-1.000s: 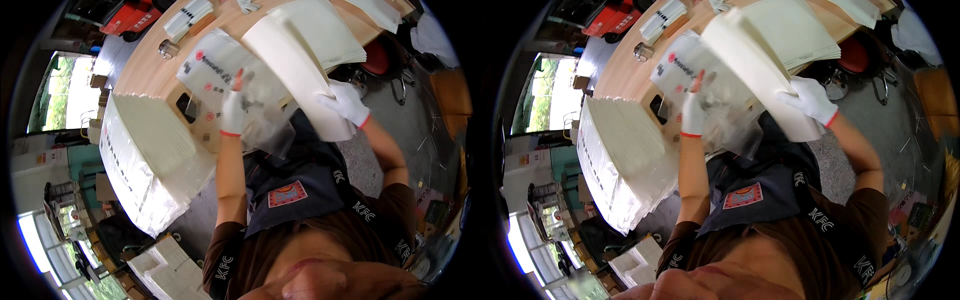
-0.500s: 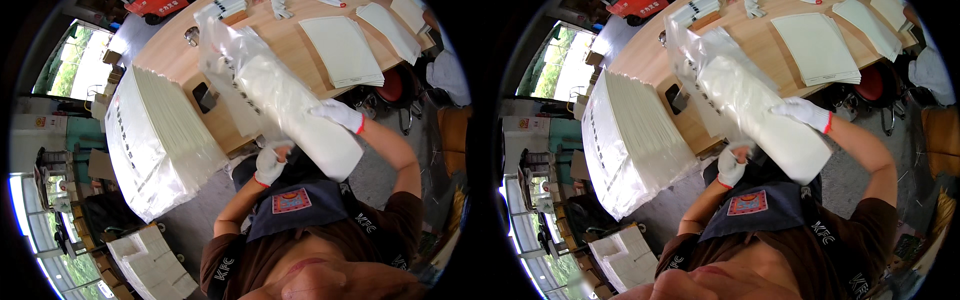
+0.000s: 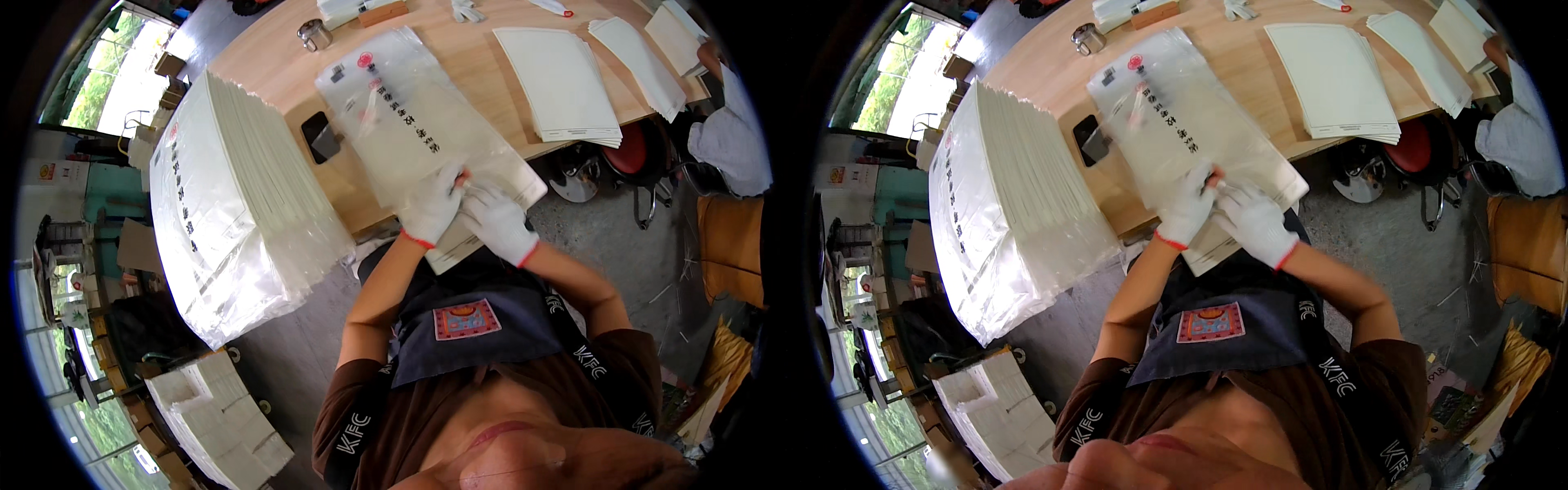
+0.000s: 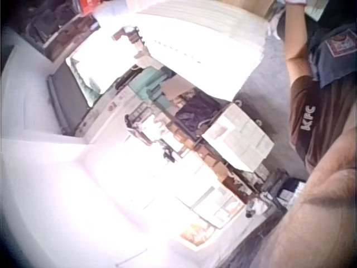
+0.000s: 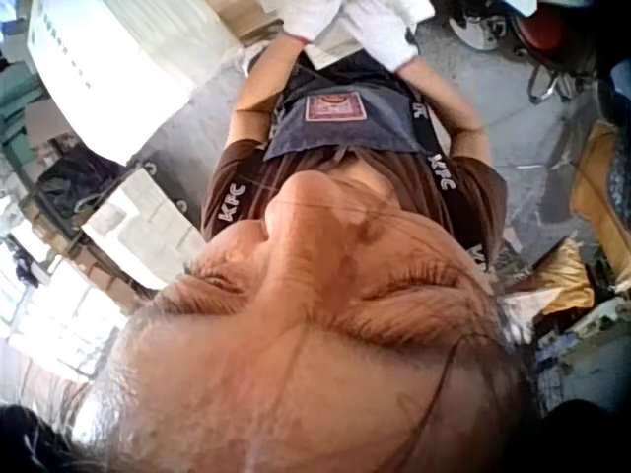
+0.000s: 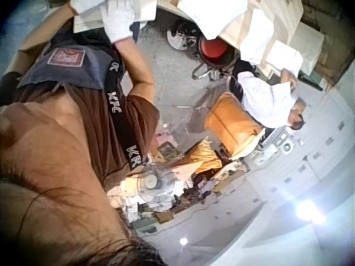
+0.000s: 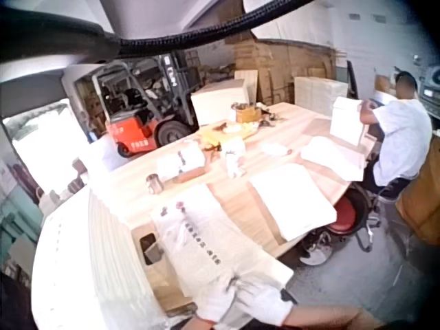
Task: The person repeatedly picks up stacks of white papers from a table, places them into a clear plastic bag, and sets the bag down. The person wears white gloves and a brown shirt with a KFC logo. The task is performed continuously throughout the clip.
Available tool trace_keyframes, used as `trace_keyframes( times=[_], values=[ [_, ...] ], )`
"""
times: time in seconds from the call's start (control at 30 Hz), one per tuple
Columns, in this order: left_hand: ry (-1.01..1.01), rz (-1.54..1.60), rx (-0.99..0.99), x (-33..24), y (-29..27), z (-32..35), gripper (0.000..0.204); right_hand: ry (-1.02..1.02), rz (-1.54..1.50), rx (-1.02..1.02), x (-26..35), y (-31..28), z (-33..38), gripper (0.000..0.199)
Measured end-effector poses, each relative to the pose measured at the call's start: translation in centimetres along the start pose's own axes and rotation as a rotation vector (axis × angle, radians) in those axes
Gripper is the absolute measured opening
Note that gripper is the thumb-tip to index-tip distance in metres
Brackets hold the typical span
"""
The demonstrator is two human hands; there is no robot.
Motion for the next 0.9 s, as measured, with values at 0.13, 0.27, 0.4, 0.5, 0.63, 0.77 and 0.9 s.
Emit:
trace_keyframes(
  times=[0.13,0.27,0.4,0.5,0.63,0.77,0.9],
  values=[
    [0.055,-0.103,0.137,-1.0,1.5,7.0,0.026,0.093,0.345,-0.19,-1.9,-1.5,-0.6,0.041],
    [0.005,-0.506,-0.146,2.6,-2.7,11.4,0.012,0.479,0.4,0.482,-8.9,2.7,1.6,0.036],
    [-0.299,-0.37,-0.376,3.8,-5.7,15.7,0.012,0.211,0.306,0.399,-4.6,-0.8,2.5,0.018],
    [-0.227,-0.258,-0.345,-0.9,-5.8,19.6,0.014,0.149,0.254,0.529,-4.2,-2.4,7.8,0.018],
    [-0.385,0.02,-0.209,-4.4,-5.2,23.3,0.015,0.354,0.25,0.7,-2.8,-3.4,13.9,0.022],
    [-0.15,-0.18,-0.322,0.1,-4.6,18.4,0.012,0.231,0.169,0.535,-3.1,-3.0,8.7,0.02],
    [-0.198,-0.449,-0.202,3.4,-3.8,17.9,0.018,0.219,0.35,0.407,-4.8,-2.3,6.3,0.023]
  ],
)
Point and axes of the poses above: each hand's wrist, its own z-axis away from the middle knuckle, its own y-axis out of the palm, x = y × z, the point moved 3 cm from there along -z, towards the middle knuckle, and after that the axes turned 8 degrees about y, right-handed, at the moved point
